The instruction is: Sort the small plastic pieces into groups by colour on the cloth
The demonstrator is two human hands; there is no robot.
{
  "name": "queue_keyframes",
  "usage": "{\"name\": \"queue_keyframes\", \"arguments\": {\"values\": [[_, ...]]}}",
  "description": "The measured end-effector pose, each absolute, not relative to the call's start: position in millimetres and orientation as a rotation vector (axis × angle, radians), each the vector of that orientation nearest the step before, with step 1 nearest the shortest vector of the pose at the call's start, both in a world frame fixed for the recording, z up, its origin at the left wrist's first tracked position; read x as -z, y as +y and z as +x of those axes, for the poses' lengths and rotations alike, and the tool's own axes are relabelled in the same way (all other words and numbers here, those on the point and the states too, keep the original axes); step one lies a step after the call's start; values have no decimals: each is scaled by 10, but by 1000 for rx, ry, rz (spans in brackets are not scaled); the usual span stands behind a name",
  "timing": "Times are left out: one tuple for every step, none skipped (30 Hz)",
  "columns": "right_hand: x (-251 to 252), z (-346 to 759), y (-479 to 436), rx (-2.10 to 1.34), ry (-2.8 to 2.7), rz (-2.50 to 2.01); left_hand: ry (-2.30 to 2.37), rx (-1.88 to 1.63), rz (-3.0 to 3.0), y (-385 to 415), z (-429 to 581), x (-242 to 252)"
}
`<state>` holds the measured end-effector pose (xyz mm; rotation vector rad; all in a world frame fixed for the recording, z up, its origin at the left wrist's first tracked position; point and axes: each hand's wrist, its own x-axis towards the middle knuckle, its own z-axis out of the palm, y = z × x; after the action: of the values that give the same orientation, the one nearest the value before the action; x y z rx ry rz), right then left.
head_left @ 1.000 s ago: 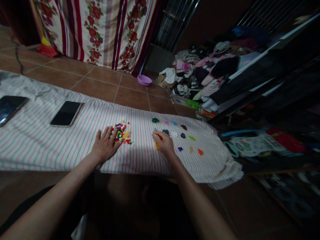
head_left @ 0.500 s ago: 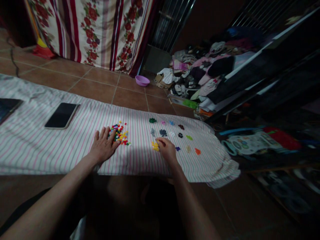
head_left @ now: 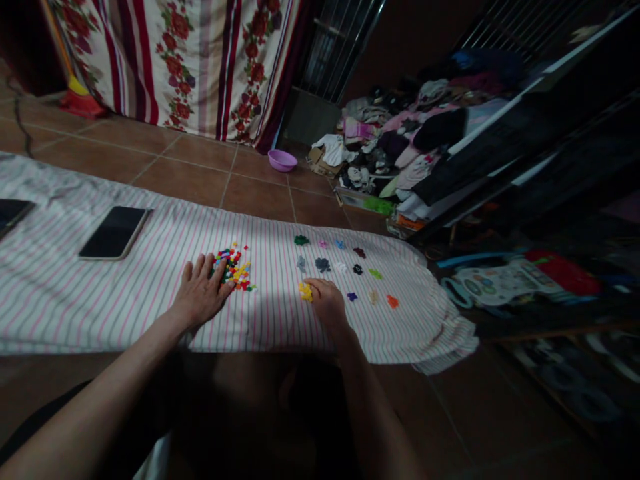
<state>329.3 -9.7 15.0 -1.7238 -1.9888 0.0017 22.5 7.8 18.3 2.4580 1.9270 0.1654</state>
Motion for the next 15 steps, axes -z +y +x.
{"name": "queue_keyframes", "arguments": {"values": [[-150, 3298, -97, 8, -2001, -1726, 1922, -168, 2459, 79, 225, -182], [-152, 3303, -98, 14, -2014, -1727, 1921, -172, 2457, 80, 224, -182], [-155, 3306, -100, 16, -2027, -1726, 1924, -177, 2452, 80, 223, -181], [-159, 3310, -102, 15, -2042, -1725, 1924, -184, 2450, 79, 220, -180], [-165, 3312, -104, 12, -2057, -1723, 1919, -191, 2453, 79, 214, -179], [-171, 3314, -106, 9, -2072, -1722, 1911, -200, 2459, 78, 207, -176], [-178, 3314, -106, 9, -2082, -1722, 1901, -210, 2466, 76, 198, -173], [-185, 3315, -105, 11, -2091, -1721, 1892, -221, 2474, 75, 188, -169], [-192, 3314, -103, 14, -2098, -1719, 1889, -233, 2481, 73, 177, -165], [-199, 3313, -100, 16, -2106, -1715, 1895, -247, 2486, 71, 167, -162], [-207, 3312, -95, 17, -2114, -1712, 1900, -258, 2493, 70, 159, -160], [-215, 3310, -89, 15, -2123, -1711, 1901, -264, 2503, 69, 154, -159], [-223, 3307, -83, 11, -2132, -1713, 1897, -267, 2515, 69, 151, -159], [-232, 3304, -76, 6, -2140, -1716, 1895, -268, 2526, 69, 151, -160], [-240, 3302, -70, 2, -2147, -1721, 1895, -269, 2534, 71, 153, -160]]}}
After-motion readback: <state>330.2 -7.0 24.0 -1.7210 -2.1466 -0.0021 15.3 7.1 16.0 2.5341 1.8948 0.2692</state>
